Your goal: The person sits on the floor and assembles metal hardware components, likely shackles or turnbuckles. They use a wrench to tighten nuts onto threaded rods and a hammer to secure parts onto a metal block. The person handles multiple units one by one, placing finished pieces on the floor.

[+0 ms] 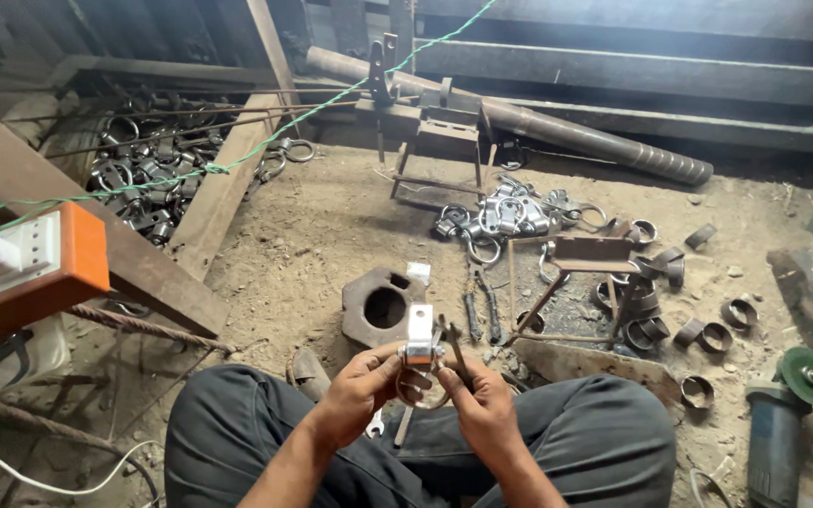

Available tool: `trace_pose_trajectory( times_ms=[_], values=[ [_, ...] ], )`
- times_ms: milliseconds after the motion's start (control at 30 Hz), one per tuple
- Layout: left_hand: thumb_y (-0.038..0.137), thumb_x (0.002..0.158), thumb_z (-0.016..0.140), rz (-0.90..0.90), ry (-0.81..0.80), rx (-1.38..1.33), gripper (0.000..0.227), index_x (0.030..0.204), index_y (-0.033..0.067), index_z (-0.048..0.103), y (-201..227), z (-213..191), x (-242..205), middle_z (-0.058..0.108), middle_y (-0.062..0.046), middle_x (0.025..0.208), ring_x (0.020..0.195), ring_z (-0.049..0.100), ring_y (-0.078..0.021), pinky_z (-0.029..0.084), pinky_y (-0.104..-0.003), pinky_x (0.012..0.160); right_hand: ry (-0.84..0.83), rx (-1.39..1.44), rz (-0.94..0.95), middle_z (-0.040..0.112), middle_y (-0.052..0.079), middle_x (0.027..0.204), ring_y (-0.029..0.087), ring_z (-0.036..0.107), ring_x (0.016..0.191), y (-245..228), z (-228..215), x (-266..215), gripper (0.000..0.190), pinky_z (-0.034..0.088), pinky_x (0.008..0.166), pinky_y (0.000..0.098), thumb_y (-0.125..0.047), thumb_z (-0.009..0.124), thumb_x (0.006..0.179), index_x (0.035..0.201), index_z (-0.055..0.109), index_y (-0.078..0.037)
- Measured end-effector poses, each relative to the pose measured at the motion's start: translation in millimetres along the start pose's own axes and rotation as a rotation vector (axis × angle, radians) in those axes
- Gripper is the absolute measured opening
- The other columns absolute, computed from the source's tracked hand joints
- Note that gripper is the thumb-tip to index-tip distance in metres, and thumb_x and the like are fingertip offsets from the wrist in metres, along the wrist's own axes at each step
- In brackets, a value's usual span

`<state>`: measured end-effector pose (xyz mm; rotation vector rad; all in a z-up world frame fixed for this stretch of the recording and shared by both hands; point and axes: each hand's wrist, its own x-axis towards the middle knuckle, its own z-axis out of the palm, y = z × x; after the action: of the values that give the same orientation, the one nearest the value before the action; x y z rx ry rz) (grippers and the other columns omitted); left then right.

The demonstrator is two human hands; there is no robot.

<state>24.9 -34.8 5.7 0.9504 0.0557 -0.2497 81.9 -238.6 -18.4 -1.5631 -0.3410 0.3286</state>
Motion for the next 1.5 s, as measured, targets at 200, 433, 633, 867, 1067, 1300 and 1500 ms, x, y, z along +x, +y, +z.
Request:
trace_pose_trajectory(
  times_ms=[200, 433, 633, 867, 1067, 1300, 1500],
  values=[
    [0.007, 0.097, 0.051, -0.054, 0.047, -0.043, 0.054, 0.149, 0.0183, 0.041, 14.1, 6.3, -10.5, 0.062, -0.008, 0.134, 0.112, 0.069, -0.0206, 0.065, -0.038, 0.081, -0.057, 0.060, 0.053, 0.061, -0.003, 0.068, 0.004, 0.048, 0.061, 15.6, -1.8, 3.1, 0.023, 0.038, 0.054, 0.0236, -0.019, 0.067, 0.097, 0.100, 0.078, 0.001],
    [-0.008, 0.100, 0.047, 0.130, -0.061, 0.019, 0.019, 0.115, -0.0100, 0.059, -10.0, -28.4, -3.9, 0.036, -0.013, 0.166, 0.131, 0.064, -0.0267, 0.061, -0.040, 0.094, -0.058, 0.324, 0.227, 0.060, 0.003, 0.060, 0.010, 0.052, 0.048, 40.7, 0.0, 3.8, 0.023, 0.039, 0.047, 0.0247, -0.019, 0.066, 0.097, 0.094, 0.072, 0.002],
    [-0.002, 0.097, 0.052, 0.041, 0.143, -0.003, 0.032, 0.130, 0.0021, 0.052, -3.9, -13.6, -6.4, 0.046, -0.015, 0.152, 0.118, 0.064, -0.0218, 0.062, -0.037, 0.095, -0.023, 0.313, 0.210, 0.062, 0.003, 0.062, 0.009, 0.051, 0.049, 35.6, 1.5, 4.4, 0.027, 0.040, 0.047, 0.0243, -0.021, 0.063, 0.099, 0.097, 0.074, 0.004],
    [-0.001, 0.090, 0.062, 0.007, 0.170, 0.090, 0.057, 0.144, 0.0080, 0.048, 12.5, 2.0, -15.0, 0.066, -0.011, 0.124, 0.099, 0.068, -0.0168, 0.061, -0.032, 0.083, -0.003, 0.287, 0.213, 0.066, 0.003, 0.070, 0.008, 0.055, 0.054, 24.8, 8.3, 0.9, 0.022, 0.044, 0.050, 0.0249, -0.019, 0.067, 0.096, 0.098, 0.073, 0.002],
    [0.003, 0.090, 0.067, 0.014, 0.188, 0.173, 0.050, 0.138, 0.0058, 0.056, -10.8, -23.4, -4.2, 0.070, -0.008, 0.118, 0.101, 0.069, -0.0136, 0.059, -0.029, 0.081, -0.101, 0.275, 0.232, 0.070, 0.001, 0.076, 0.008, 0.063, 0.063, 23.2, 17.5, -0.8, 0.017, 0.053, 0.056, 0.0262, -0.014, 0.071, 0.090, 0.102, 0.073, -0.003],
    [0.009, 0.086, 0.062, 0.056, 0.410, 0.868, 0.037, 0.122, 0.0110, 0.071, -40.0, -71.0, 9.9, 0.080, -0.005, 0.110, 0.103, 0.075, -0.0146, 0.057, -0.029, 0.090, -0.249, -0.071, 0.290, 0.068, 0.002, 0.072, 0.009, 0.061, 0.058, 60.8, 19.8, -1.8, 0.014, 0.050, 0.051, 0.0268, -0.011, 0.075, 0.092, 0.099, 0.074, 0.001],
    [0.018, 0.087, 0.068, 0.102, 0.542, 0.758, 0.032, 0.117, 0.0079, 0.074, -18.9, -73.6, 9.1, 0.082, -0.008, 0.107, 0.099, 0.078, -0.0172, 0.058, -0.031, 0.088, -0.270, -0.078, 0.480, 0.069, 0.006, 0.075, 0.014, 0.066, 0.061, 15.2, 6.8, 35.4, 0.020, 0.056, 0.054, 0.0293, -0.017, 0.073, 0.094, 0.097, 0.073, 0.002]
  ],
)
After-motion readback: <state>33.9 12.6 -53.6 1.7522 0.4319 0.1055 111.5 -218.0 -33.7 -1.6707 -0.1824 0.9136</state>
